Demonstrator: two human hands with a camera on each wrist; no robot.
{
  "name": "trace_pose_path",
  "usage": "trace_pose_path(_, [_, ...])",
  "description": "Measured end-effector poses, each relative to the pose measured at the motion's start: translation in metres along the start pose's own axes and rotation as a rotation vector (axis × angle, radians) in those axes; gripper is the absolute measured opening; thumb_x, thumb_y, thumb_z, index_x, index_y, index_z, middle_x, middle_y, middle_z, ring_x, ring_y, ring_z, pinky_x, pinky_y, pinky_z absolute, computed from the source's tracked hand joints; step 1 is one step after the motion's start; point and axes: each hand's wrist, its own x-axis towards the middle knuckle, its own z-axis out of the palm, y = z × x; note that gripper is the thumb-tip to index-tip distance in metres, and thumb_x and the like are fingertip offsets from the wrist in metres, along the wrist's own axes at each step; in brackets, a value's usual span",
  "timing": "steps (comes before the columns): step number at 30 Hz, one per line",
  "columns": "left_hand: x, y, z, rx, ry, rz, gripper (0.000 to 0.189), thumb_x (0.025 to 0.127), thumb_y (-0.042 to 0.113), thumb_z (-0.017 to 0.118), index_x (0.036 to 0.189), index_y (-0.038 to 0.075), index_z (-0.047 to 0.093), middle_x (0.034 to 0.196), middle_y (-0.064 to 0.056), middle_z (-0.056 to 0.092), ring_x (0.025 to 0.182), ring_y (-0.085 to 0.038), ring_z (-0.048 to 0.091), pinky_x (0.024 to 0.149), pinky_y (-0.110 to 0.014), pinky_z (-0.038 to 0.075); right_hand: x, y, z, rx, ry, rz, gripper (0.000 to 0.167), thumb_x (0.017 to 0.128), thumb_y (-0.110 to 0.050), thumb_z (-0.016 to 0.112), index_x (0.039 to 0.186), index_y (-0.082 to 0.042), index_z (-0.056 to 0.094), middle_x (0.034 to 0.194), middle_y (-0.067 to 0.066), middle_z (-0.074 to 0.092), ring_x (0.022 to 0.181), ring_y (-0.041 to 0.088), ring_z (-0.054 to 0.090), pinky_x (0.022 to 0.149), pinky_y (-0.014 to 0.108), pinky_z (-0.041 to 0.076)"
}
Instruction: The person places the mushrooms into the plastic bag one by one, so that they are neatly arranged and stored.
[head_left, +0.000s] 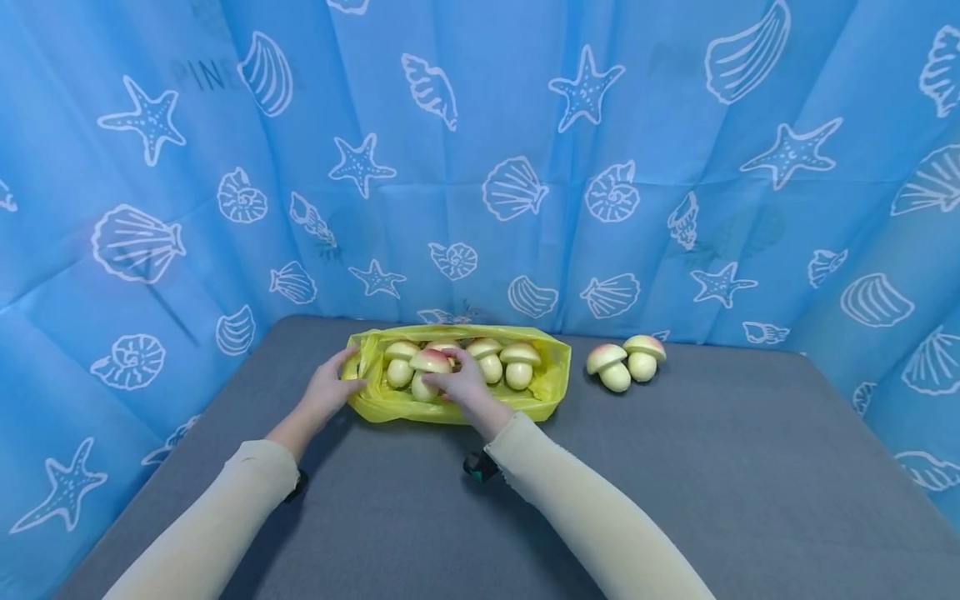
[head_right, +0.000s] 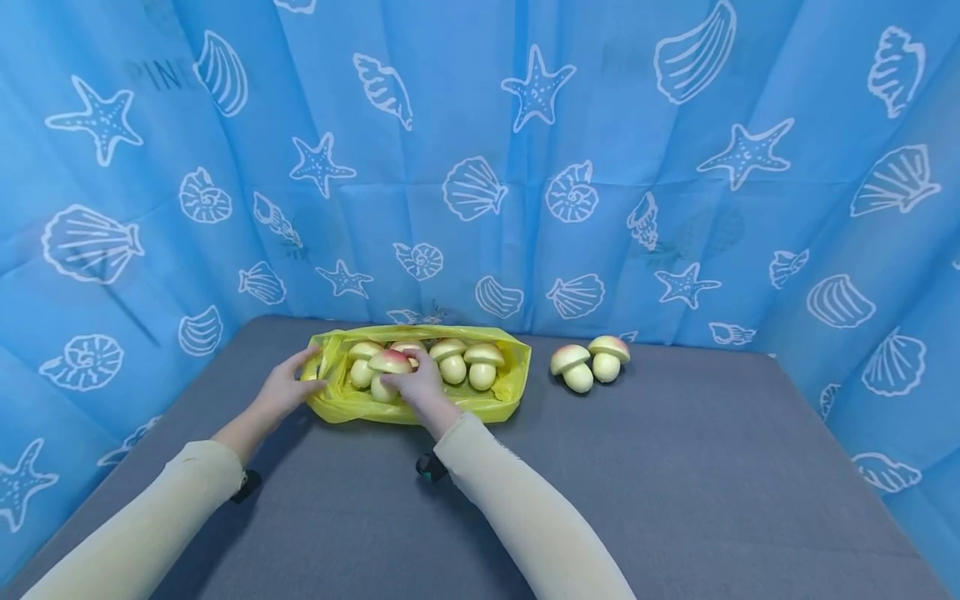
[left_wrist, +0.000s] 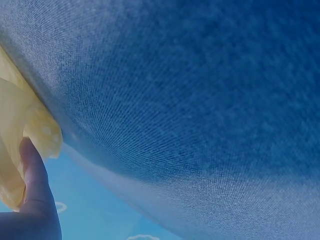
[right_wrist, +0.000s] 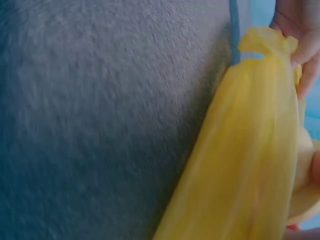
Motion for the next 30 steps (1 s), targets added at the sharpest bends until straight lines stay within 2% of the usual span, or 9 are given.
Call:
trace_pose_path(7, [0.000,0.003,0.000,0.017,0.001,-0.005,0.066,0.095,0.002,0.054,0.153,-0.002,0.021,0.158,-0.025,0.015,0.144,-0.043,0.010,0.114,-0.055,0.020,-0.001,0.009,0.007,-0.072,-0.007,0.034,0.060,0.087,-0.008,0.073,0.142,-0.010,0.049,0.127,0.017,0.053,0.079,0.017,0.055,0.060,0.027,0.047])
trace_pose_path(14, [0.002,0.004,0.001,0.022,0.009,0.000,0.066,0.095,0.002,0.054,0.153,-0.001,0.022,0.158,-0.024,0.015,0.144,-0.042,0.010,0.114,-0.055,0.018,-0.001,0.011,0.009,-0.115,0.004,0.062,0.063,0.088,-0.011,0.072,0.145,-0.008,0.045,0.140,0.018,0.047,0.067,0.014,0.048,0.056,0.026,0.042])
trace_pose_path(24, [0.002,0.004,0.002,0.020,0.005,-0.011,0.067,0.095,0.002,0.055,0.153,0.000,0.021,0.158,-0.024,0.015,0.144,-0.042,0.010,0.115,-0.055,0.016,-0.008,0.004,-0.001,-0.092,-0.027,0.091,0.062,0.092,-0.011,0.068,0.147,-0.006,0.041,0.149,0.019,0.038,0.058,0.012,0.050,0.054,0.025,0.043])
trace_pose_path(27, [0.001,0.003,0.002,0.020,0.007,-0.012,0.067,0.095,0.002,0.054,0.153,0.000,0.021,0.158,-0.024,0.015,0.144,-0.042,0.010,0.114,-0.055,0.017,-0.012,-0.002,-0.007,-0.081,-0.035,0.107,0.061,0.092,-0.011,0.067,0.147,-0.006,0.041,0.145,0.019,0.043,0.071,0.019,0.061,0.063,0.030,0.052])
trace_pose_path(30, [0.000,0.001,0.001,0.020,0.013,-0.012,0.067,0.095,0.001,0.054,0.153,0.000,0.021,0.158,-0.024,0.015,0.144,-0.042,0.010,0.114,-0.055,0.018,-0.016,-0.010,-0.014,-0.062,-0.035,0.125,0.060,0.092,-0.012,0.067,0.146,-0.007,0.042,0.138,0.020,0.050,0.095,0.032,0.066,0.077,0.037,0.056])
